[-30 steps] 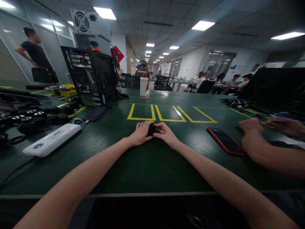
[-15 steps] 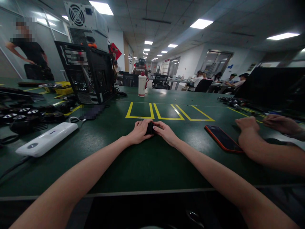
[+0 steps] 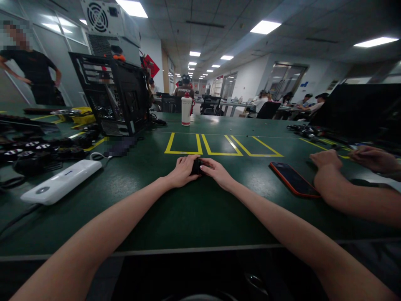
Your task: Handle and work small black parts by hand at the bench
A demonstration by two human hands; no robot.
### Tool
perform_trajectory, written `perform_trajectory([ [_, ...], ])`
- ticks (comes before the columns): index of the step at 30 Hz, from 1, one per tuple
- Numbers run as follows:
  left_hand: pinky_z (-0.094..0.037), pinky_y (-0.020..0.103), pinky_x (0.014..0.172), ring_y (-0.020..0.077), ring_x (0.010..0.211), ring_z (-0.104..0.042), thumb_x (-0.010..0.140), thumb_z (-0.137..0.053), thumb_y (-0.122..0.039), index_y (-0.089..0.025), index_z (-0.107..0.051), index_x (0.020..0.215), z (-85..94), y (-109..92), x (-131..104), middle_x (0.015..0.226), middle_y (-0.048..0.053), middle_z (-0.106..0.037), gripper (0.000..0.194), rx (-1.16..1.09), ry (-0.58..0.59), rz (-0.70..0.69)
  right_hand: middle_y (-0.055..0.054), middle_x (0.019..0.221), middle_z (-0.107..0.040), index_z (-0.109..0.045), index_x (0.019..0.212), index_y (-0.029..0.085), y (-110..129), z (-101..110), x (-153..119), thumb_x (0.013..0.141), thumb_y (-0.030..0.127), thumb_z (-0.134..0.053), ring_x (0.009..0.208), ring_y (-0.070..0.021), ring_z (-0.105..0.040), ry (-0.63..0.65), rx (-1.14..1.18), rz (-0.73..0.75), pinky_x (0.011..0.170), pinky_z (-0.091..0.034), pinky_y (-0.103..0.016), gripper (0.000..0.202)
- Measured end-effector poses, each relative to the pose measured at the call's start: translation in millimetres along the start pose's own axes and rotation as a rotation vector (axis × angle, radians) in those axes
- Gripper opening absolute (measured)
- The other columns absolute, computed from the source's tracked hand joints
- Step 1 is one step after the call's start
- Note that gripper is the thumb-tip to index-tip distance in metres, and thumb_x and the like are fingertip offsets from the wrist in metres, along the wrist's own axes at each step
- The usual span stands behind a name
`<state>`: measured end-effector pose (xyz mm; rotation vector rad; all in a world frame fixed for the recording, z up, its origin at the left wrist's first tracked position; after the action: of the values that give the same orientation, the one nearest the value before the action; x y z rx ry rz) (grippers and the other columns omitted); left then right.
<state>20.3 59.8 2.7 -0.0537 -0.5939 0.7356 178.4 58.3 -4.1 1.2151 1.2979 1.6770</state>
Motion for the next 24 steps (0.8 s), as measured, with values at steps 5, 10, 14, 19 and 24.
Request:
perform_trajectory([
  [5, -0.027, 0.045, 0.093, 0.0278, 0.110, -0.040, 0.076, -0.052, -0.031, -0.020, -0.023, 0.125, 1.0, 0, 0, 0.121, 0.011, -0.040, 0.058, -0.001, 0.011, -0.002, 0.000, 0.102, -0.054, -0.050, 0.090, 0.022, 0, 1, -3, 0.060, 0.016, -0.068, 0.095, -0.0154, -0.055, 0.065, 0.043, 0.063, 0.091, -0.040, -0.037, 0.035],
  [10, -0.027, 0.044, 0.093, 0.0277, 0.110, -0.040, 0.076, -0.052, -0.033, -0.019, -0.023, 0.124, 1.2, 0, 0, 0.121, 0.012, -0.040, 0.058, 0.007, 0.012, -0.001, -0.001, 0.098, -0.054, -0.049, 0.090, 0.021, 0, 0, -2, 0.067, 0.020, -0.063, 0.095, -0.0143, -0.054, 0.022, -0.007, 0.076, 0.091, -0.040, -0.035, 0.027],
  [14, -0.027, 0.044, 0.093, 0.0278, 0.111, -0.039, 0.076, -0.052, -0.033, -0.018, -0.023, 0.124, -0.4, -1, 0, 0.122, 0.012, -0.040, 0.058, 0.014, 0.014, 0.004, -0.003, 0.102, -0.054, -0.047, 0.095, 0.019, -2, 1, 1, 0.064, 0.021, -0.064, 0.096, -0.0151, -0.055, -0.009, -0.063, 0.039, 0.089, -0.042, -0.035, 0.035],
  [19, -0.027, 0.045, 0.092, 0.0275, 0.111, -0.040, 0.076, -0.052, -0.035, -0.019, -0.024, 0.124, 1.7, 2, 0, 0.121, 0.012, -0.041, 0.058, -0.024, 0.026, 0.033, -0.007, 0.109, -0.054, -0.047, 0.104, 0.018, -4, 9, -2, 0.063, 0.028, -0.066, 0.104, -0.0189, -0.052, -0.071, -0.401, 0.042, 0.094, -0.037, -0.038, 0.046],
  [24, -0.032, 0.049, 0.089, 0.0310, 0.110, -0.040, 0.073, -0.053, -0.048, -0.019, -0.028, 0.124, 5.5, 19, -3, 0.121, 0.013, -0.042, 0.063, -0.139, 0.092, 0.222, -0.009, 0.114, -0.052, -0.047, 0.112, 0.018, 1, 10, -8, 0.066, 0.037, -0.062, 0.106, -0.0218, -0.049, -0.027, -0.737, 0.043, 0.093, -0.036, -0.042, 0.052],
])
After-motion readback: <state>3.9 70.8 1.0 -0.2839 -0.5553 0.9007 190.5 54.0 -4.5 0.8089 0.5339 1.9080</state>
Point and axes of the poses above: each hand's wrist, its own x-axis towards the middle knuckle, its own z-axis out of the back of the hand, y = z × x, the point moved 2 cm from there along x, towards the middle knuckle
